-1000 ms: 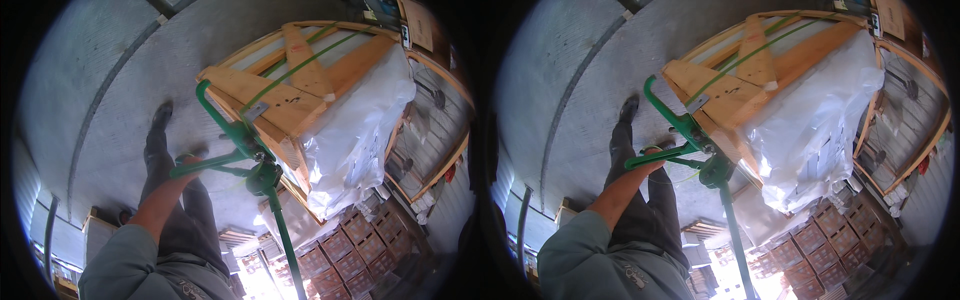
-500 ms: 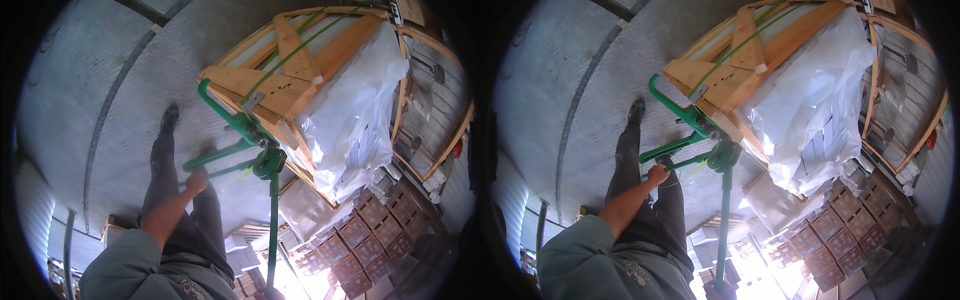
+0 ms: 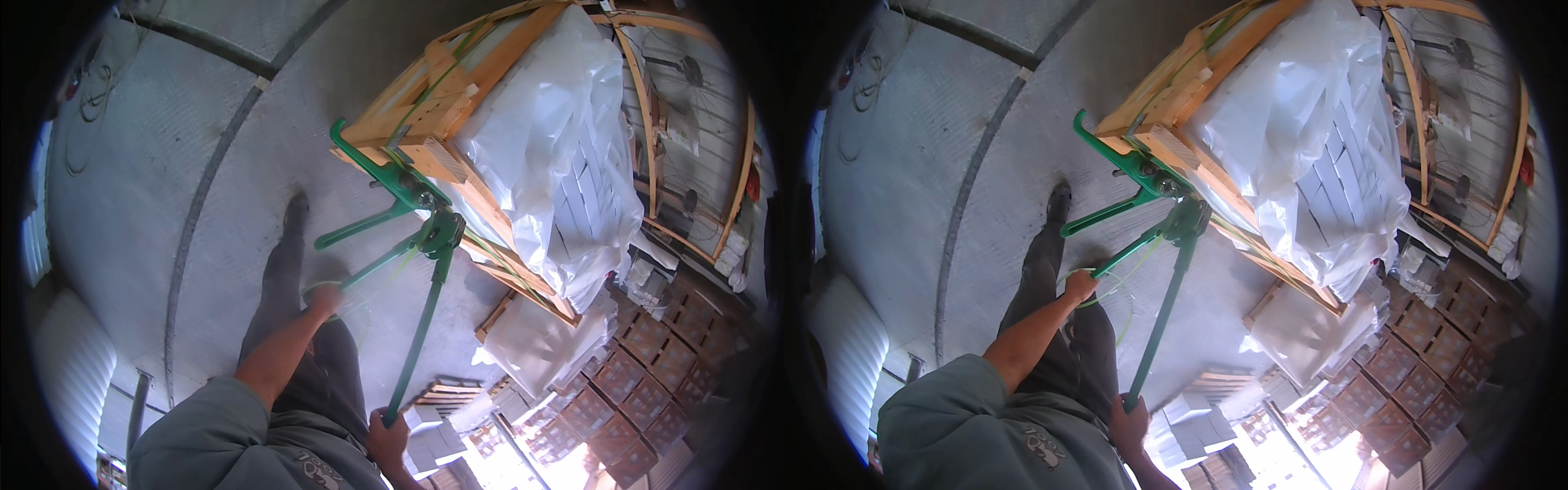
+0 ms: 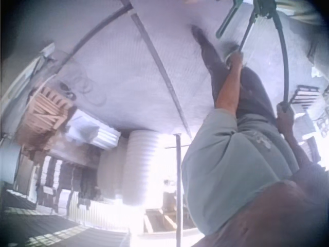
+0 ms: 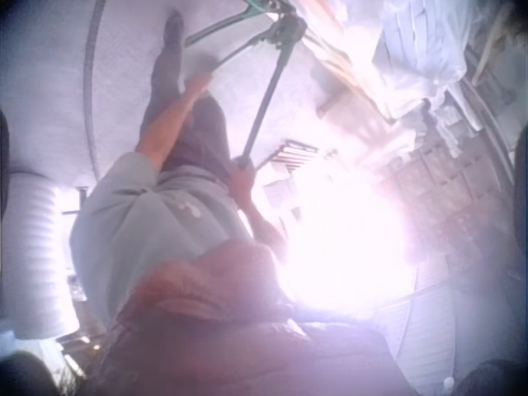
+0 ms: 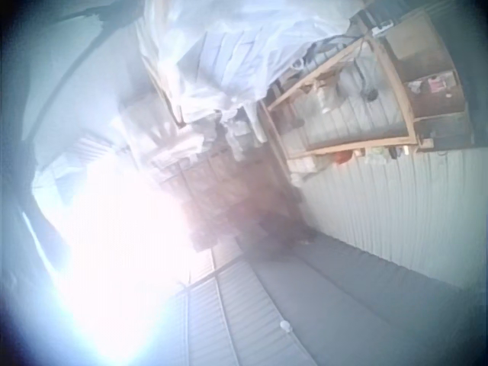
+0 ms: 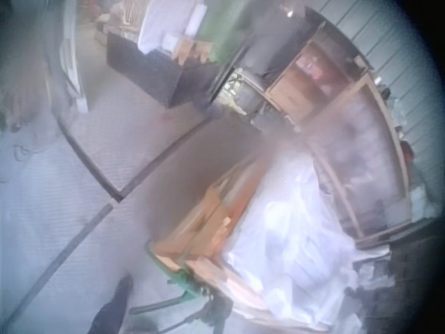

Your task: The person secures a plastic-wrapped pallet using green strapping bands and a manual tensioning tool. They position the bands, thread them through the tensioner, crank to tighten, and cut the excess strap, repeating the process on multiple sides of the pallet.

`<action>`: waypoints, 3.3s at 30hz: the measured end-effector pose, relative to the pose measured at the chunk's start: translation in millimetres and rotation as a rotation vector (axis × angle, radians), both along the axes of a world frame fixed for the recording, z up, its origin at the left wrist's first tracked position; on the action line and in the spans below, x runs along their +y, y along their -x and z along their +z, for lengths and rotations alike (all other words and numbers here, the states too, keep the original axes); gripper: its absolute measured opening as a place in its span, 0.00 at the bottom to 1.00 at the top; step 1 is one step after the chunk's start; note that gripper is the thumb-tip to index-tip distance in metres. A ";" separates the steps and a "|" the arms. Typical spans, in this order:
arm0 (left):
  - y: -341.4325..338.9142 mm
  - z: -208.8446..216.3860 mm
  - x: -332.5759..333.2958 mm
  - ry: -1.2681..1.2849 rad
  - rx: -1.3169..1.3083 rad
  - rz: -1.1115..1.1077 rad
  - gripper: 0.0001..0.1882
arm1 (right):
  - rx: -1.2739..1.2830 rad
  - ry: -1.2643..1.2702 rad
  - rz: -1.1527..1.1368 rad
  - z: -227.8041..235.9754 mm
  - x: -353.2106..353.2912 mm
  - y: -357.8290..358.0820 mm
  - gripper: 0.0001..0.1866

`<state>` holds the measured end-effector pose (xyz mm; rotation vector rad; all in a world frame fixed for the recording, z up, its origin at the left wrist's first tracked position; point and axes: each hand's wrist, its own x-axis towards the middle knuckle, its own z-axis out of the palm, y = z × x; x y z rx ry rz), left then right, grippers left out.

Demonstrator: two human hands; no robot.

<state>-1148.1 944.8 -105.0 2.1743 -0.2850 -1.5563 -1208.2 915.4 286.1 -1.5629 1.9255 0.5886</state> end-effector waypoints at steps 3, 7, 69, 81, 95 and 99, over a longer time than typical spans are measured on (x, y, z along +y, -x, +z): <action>-6.1 5.7 2.7 0.022 -0.033 0.015 0.17 | -0.103 0.031 -0.054 -37.1 26.1 15.5 0.11; -6.2 16.4 5.2 -0.009 -0.007 -0.008 0.19 | -0.219 0.077 -0.072 -84.6 55.5 26.9 0.15; -29.7 74.3 27.4 0.261 -0.466 -0.468 0.16 | -1.465 0.700 0.091 63.6 -210.4 51.0 0.13; 163.0 243.7 -30.3 0.702 0.465 -0.651 0.31 | -1.836 0.713 -0.204 286.8 -178.1 165.6 0.19; 203.3 322.1 -84.4 0.605 0.575 -0.795 0.22 | -2.168 1.111 -0.125 399.8 -174.0 245.2 0.22; 229.2 354.2 -88.3 0.818 0.719 -0.617 0.22 | -2.205 1.246 -0.150 407.5 -170.0 249.2 0.22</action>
